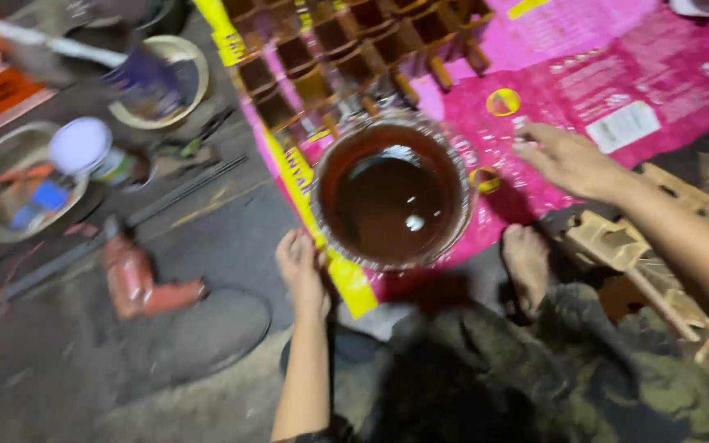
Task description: A person is staining small wooden components by dipping them individually into a bowl of dark wood stain and arranging them on a mat.
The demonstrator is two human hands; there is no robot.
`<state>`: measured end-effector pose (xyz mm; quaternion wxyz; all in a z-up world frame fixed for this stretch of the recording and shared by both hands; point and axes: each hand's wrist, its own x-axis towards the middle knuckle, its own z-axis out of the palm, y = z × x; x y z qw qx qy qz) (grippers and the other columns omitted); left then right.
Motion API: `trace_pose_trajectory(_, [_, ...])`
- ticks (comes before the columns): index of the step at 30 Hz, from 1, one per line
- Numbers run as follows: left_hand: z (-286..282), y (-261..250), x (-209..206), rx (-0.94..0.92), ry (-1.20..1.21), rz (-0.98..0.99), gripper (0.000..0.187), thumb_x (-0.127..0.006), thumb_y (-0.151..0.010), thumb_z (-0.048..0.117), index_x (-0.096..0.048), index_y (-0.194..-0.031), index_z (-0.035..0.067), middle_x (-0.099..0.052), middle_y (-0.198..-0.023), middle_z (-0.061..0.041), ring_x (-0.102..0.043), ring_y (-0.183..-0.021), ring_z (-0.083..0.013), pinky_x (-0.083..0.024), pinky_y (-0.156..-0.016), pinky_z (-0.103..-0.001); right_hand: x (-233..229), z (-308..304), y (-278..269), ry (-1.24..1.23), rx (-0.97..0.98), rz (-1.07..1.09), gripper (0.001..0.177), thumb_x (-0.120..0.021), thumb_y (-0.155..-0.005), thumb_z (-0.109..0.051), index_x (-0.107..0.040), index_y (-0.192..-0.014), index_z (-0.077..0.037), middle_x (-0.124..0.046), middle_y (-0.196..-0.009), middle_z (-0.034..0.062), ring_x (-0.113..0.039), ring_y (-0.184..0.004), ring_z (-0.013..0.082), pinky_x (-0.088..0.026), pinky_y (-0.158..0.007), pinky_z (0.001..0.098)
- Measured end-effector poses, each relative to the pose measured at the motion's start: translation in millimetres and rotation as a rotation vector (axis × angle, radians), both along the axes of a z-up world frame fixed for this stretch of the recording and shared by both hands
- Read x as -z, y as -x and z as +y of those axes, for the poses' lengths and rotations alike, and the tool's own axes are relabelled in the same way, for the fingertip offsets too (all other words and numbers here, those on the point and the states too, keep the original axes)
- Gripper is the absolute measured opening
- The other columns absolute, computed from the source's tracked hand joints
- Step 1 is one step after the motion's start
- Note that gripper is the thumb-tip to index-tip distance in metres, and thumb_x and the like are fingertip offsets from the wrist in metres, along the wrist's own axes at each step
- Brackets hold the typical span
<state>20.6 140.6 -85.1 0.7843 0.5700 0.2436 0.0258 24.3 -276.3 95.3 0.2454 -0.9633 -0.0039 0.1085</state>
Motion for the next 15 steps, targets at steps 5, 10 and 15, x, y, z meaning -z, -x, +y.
trace_pose_trajectory(5, [11.1,14.8,-23.3,0.064,0.027,-0.002,0.065,-0.071,-0.097,0.04,-0.044,-0.149,0.012,-0.05,-0.147,-0.016,-0.053,-0.129,-0.0286,-0.048,-0.104,-0.049,52.1,-44.3,21.2,0.048,0.107,0.079,0.056,-0.042,-0.111,-0.047,-0.053,-0.148,-0.007,-0.071,-0.115,0.0366,-0.063,-0.116,0.0553,-0.044,-0.106,0.0638])
trace_pose_trajectory(10, [-9.3,9.6,-22.9,0.107,0.012,-0.007,0.067,-0.066,-0.099,0.043,-0.042,-0.152,0.008,-0.049,-0.148,-0.018,-0.052,-0.131,-0.0281,-0.048,-0.103,-0.046,26.3,-9.7,27.3,-0.016,0.121,0.137,0.063,-0.042,-0.107,-0.055,-0.053,-0.147,-0.008,-0.07,-0.119,0.0365,-0.066,-0.112,0.0534,-0.044,-0.106,0.0643])
trace_pose_trajectory(15, [-45.3,-2.2,-5.1,0.123,0.046,0.063,0.077,-0.068,-0.099,0.046,-0.035,-0.156,0.005,-0.05,-0.147,-0.017,-0.058,-0.128,-0.0317,-0.057,-0.091,-0.043,127.3,-13.8,3.3,-0.655,0.364,0.057,0.056,-0.052,-0.112,-0.042,-0.046,-0.146,0.001,-0.054,-0.129,0.0341,-0.069,-0.088,0.0465,-0.06,-0.069,0.0588])
